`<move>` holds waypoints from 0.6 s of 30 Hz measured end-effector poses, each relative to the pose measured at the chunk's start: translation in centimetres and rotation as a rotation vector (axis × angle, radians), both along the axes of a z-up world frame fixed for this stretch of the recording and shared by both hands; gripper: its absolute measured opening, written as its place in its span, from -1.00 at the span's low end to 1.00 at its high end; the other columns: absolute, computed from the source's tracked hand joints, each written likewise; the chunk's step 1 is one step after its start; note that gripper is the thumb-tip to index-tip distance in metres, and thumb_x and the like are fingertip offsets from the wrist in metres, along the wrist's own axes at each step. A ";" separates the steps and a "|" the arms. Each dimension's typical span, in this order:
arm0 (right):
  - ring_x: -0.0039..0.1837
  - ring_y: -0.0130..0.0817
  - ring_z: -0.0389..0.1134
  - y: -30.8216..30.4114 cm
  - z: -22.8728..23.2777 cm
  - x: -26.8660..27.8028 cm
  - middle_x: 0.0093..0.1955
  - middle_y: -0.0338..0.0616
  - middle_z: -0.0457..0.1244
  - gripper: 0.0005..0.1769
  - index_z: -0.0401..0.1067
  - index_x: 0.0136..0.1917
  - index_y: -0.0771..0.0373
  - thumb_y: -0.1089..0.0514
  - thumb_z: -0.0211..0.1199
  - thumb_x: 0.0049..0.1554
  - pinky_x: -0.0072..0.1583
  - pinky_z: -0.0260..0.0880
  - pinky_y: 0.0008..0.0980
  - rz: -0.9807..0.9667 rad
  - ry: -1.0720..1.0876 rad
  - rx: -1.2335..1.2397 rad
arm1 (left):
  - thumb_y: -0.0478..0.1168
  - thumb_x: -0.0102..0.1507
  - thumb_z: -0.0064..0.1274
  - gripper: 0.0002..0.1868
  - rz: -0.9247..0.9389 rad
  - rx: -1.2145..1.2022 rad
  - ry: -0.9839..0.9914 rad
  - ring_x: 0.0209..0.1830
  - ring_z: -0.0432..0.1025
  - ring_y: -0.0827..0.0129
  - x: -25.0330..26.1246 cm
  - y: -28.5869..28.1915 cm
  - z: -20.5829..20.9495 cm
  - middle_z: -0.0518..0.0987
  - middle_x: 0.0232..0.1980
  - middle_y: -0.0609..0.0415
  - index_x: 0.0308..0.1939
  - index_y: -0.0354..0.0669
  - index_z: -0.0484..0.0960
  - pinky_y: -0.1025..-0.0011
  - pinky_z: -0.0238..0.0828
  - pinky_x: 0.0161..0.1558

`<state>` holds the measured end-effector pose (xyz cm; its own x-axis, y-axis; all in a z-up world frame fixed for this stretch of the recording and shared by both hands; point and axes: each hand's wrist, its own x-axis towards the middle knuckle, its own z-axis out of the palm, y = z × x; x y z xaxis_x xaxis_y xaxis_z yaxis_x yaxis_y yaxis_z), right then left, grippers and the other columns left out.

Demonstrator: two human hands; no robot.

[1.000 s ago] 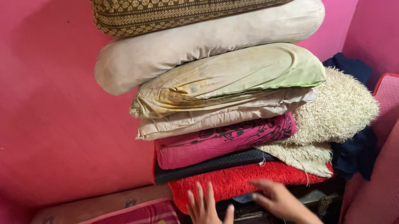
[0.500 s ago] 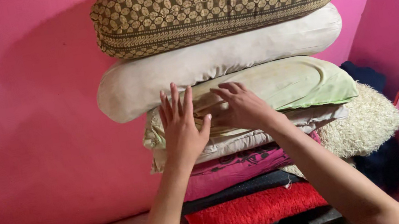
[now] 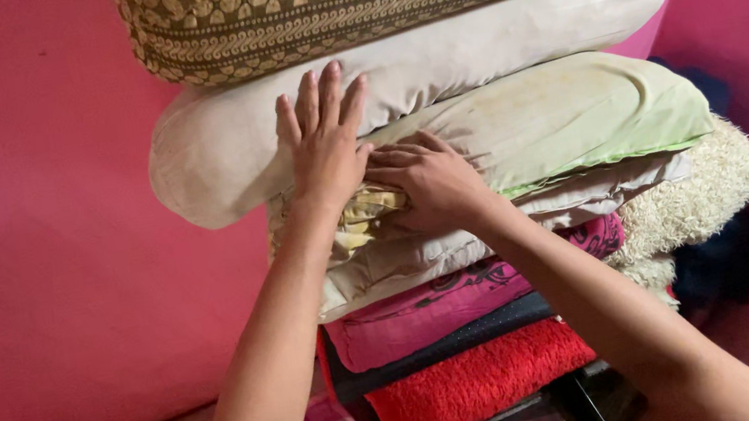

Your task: The person takes a pillow from a stack and puts a blue pillowcase on it, then places it on the bed. They repeat the process with a second pillow and a purple pillowcase, placing the finished pillow on the bed next to the first one.

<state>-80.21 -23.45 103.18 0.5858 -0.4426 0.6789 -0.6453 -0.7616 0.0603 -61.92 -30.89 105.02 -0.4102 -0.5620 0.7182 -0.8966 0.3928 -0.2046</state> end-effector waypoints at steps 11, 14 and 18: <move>0.16 -0.22 0.44 -1.5 -3.0 -1.2 0.07 -0.15 0.43 -0.58 0.58 0.15 0.15 0.16 0.37 -0.03 0.48 0.21 -0.04 -0.045 -0.223 -0.180 | -0.11 0.26 0.18 -0.14 -0.025 -0.072 -0.101 0.66 -0.03 0.12 3.0 -1.4 1.8 0.14 0.66 0.11 0.62 0.27 0.18 0.00 -0.30 0.58; 0.11 -0.22 0.46 -1.4 -2.1 -2.1 -0.01 -0.14 0.43 -0.62 0.58 0.13 0.17 0.24 0.32 0.00 0.49 0.23 -0.04 -0.038 -0.260 -0.247 | -0.03 0.37 0.08 -0.26 -0.165 -0.047 -0.089 0.63 -0.01 0.10 4.3 -1.4 3.2 0.15 0.64 0.12 0.61 0.24 0.17 0.04 -0.26 0.55; 0.04 -0.20 0.46 -1.4 -0.5 -3.0 -0.07 -0.12 0.42 -0.77 0.56 0.04 0.19 0.27 0.32 0.07 0.46 0.28 -0.03 -0.022 -0.315 -0.342 | -0.07 0.40 0.02 -0.29 -0.158 -0.023 -0.125 0.63 0.02 0.15 5.2 -1.7 4.0 0.17 0.65 0.14 0.63 0.25 0.17 0.10 -0.24 0.56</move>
<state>-83.21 -24.83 102.65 0.3202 -0.1720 0.9316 -0.6885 -0.7178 0.1041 -56.74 -32.62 108.98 -0.5791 -0.4672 0.6681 -0.7909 0.5206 -0.3216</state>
